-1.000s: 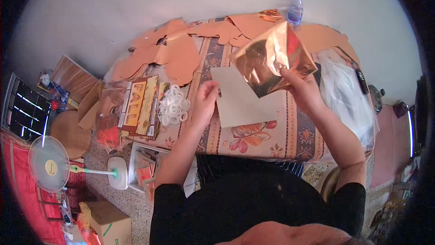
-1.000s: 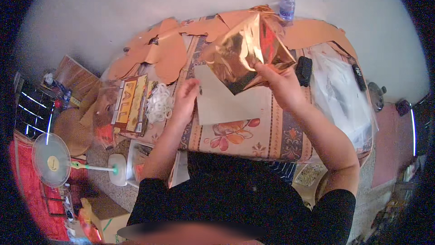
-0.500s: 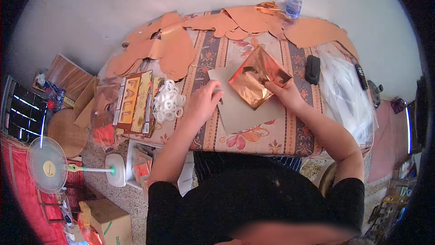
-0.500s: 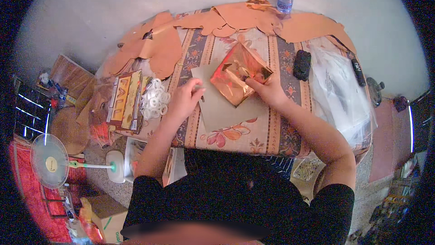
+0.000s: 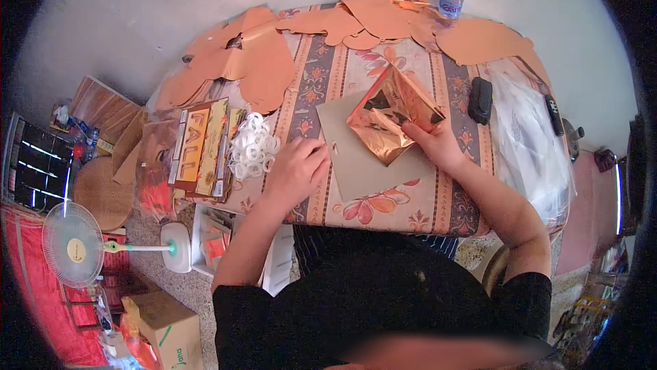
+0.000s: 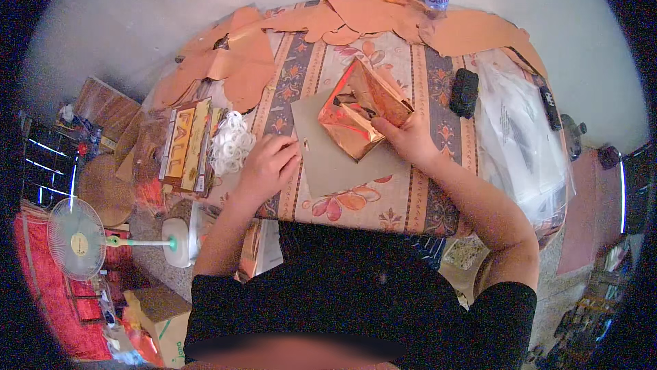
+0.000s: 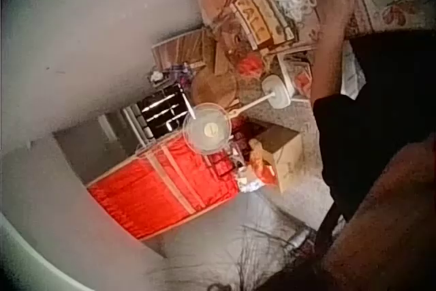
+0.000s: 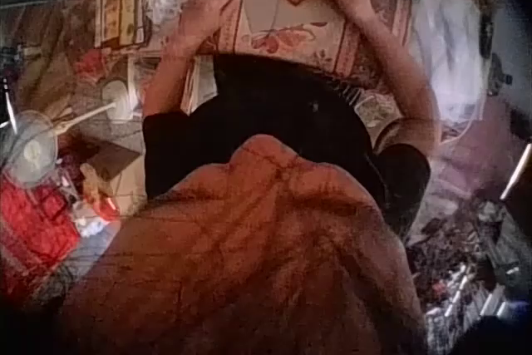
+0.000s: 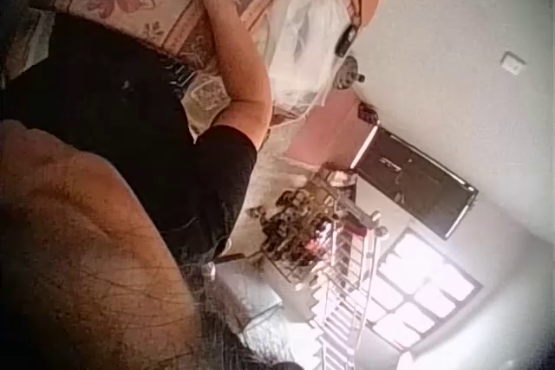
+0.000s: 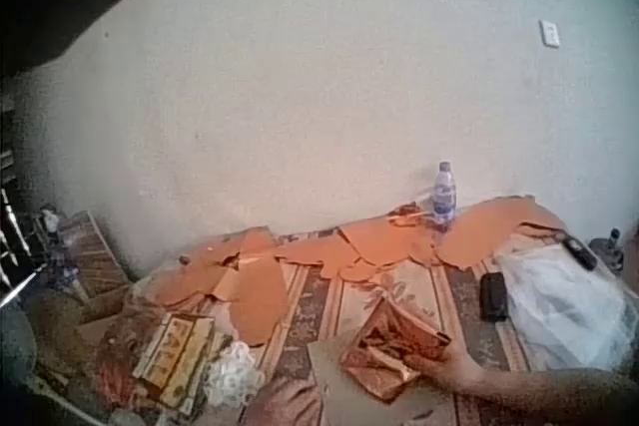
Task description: Folding and placing metallic foil balloons into plastic sleeves for retail packaging.
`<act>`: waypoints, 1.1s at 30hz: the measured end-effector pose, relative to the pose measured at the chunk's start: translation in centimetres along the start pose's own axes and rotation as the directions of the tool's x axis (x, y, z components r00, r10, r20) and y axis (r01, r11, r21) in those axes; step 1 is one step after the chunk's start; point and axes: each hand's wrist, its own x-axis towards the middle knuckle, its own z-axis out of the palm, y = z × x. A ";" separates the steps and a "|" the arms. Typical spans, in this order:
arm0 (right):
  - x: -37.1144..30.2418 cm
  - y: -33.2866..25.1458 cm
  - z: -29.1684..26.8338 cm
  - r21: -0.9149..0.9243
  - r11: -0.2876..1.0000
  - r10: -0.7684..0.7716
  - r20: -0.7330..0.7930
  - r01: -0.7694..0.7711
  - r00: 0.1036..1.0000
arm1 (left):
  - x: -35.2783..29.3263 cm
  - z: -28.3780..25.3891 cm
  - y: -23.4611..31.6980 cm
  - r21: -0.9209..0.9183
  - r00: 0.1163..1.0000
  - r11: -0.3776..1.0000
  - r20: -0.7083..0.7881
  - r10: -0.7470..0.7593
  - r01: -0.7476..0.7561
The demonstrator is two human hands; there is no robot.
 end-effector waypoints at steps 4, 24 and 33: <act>0.0 0.8 0.1 0.003 1.000 0.028 -0.002 -0.028 1.000 | -0.5 -0.2 -0.2 0.171 0.989 0.975 -0.011 0.147 -0.143; 0.5 0.0 -1.8 0.040 0.990 0.134 -0.001 -0.134 0.991 | 0.4 0.8 1.6 0.058 0.991 0.992 0.076 0.111 -0.115; -1.5 -1.8 -5.2 0.108 0.970 0.224 -0.058 -0.217 0.973 | -3.1 -5.3 0.3 0.262 0.952 0.918 -0.002 -0.307 0.297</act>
